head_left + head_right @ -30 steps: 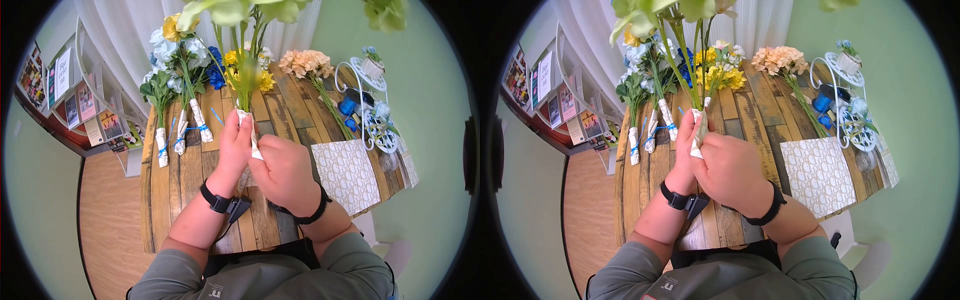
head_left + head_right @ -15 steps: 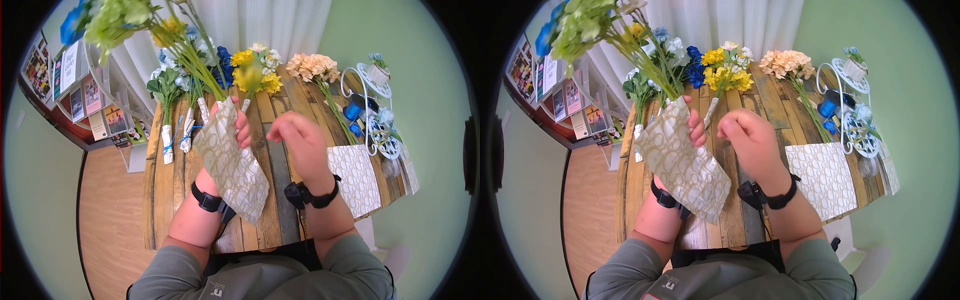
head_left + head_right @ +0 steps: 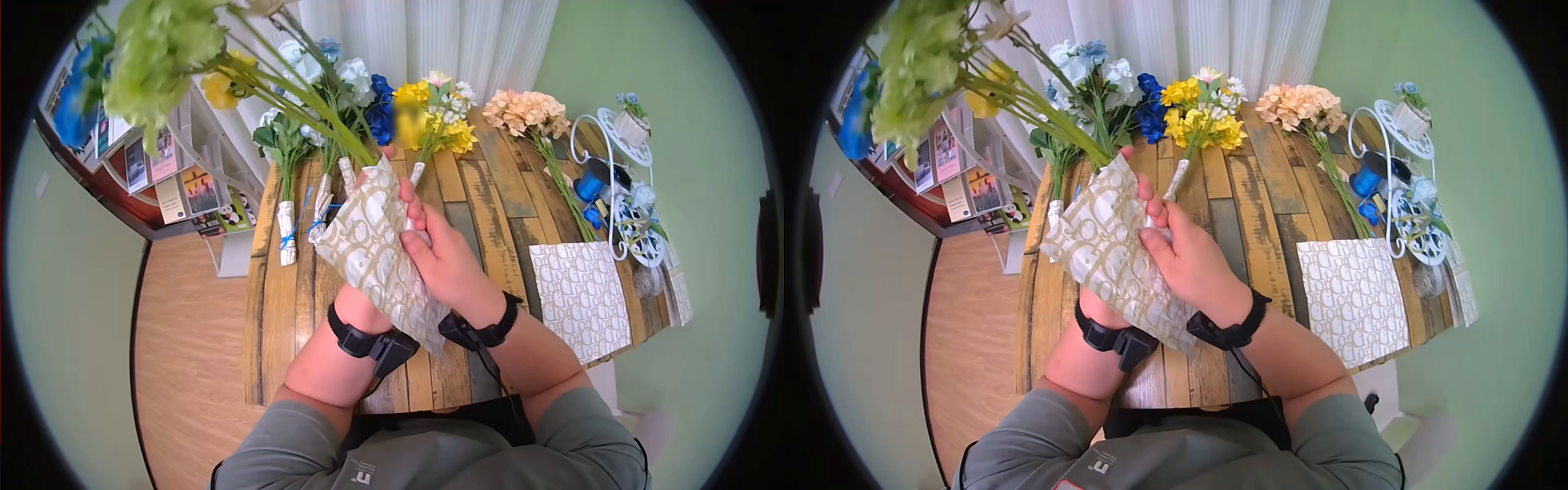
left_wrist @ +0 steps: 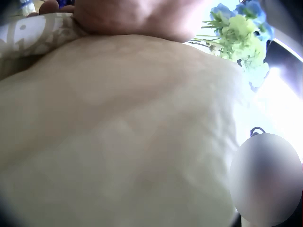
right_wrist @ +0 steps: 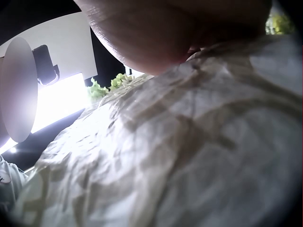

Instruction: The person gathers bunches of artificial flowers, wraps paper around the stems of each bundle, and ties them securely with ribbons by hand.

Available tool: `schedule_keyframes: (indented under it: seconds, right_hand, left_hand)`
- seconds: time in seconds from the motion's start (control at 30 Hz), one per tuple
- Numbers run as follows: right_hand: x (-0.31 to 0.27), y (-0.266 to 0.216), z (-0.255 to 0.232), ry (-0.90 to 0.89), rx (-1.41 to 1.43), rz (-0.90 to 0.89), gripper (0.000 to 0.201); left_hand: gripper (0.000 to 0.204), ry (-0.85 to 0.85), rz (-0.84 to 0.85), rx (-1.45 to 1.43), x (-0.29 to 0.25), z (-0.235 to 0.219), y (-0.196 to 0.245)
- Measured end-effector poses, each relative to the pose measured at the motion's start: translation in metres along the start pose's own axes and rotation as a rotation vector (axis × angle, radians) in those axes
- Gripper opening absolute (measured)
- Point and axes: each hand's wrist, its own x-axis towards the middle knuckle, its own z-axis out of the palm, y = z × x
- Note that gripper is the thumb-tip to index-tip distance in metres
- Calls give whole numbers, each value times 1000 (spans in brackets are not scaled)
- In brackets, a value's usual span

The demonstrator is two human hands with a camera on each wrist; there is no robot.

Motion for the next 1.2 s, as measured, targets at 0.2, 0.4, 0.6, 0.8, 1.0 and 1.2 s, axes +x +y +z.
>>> schedule_keyframes:
  seconds: [0.2, 0.4, 0.6, 0.8, 1.0, 1.2]
  right_hand:
    - [2, 3, -4, 77, -9, -97, 44]
    - [5, 6, -3, 125, 129, -79, 36]
    - [7, 11, -14, -39, 191, -68, 31]
    - [1, -7, -17, -206, 485, 38, 29]
    - [-12, 8, -2, -324, 847, 221, 48]
    - [-11, 14, -1, -658, 1161, 375, 51]
  left_hand:
    - [42, 256, -47, 66, 3, 24, -2]
    - [35, 226, -46, 362, 1, 18, 4]
    - [31, 253, 73, 478, 3, 31, 6]
    - [36, 65, -43, 472, 3, 36, 24]
    - [31, -50, -251, 126, 1, 19, 28]
    - [39, -244, -300, 16, 9, 8, 26]
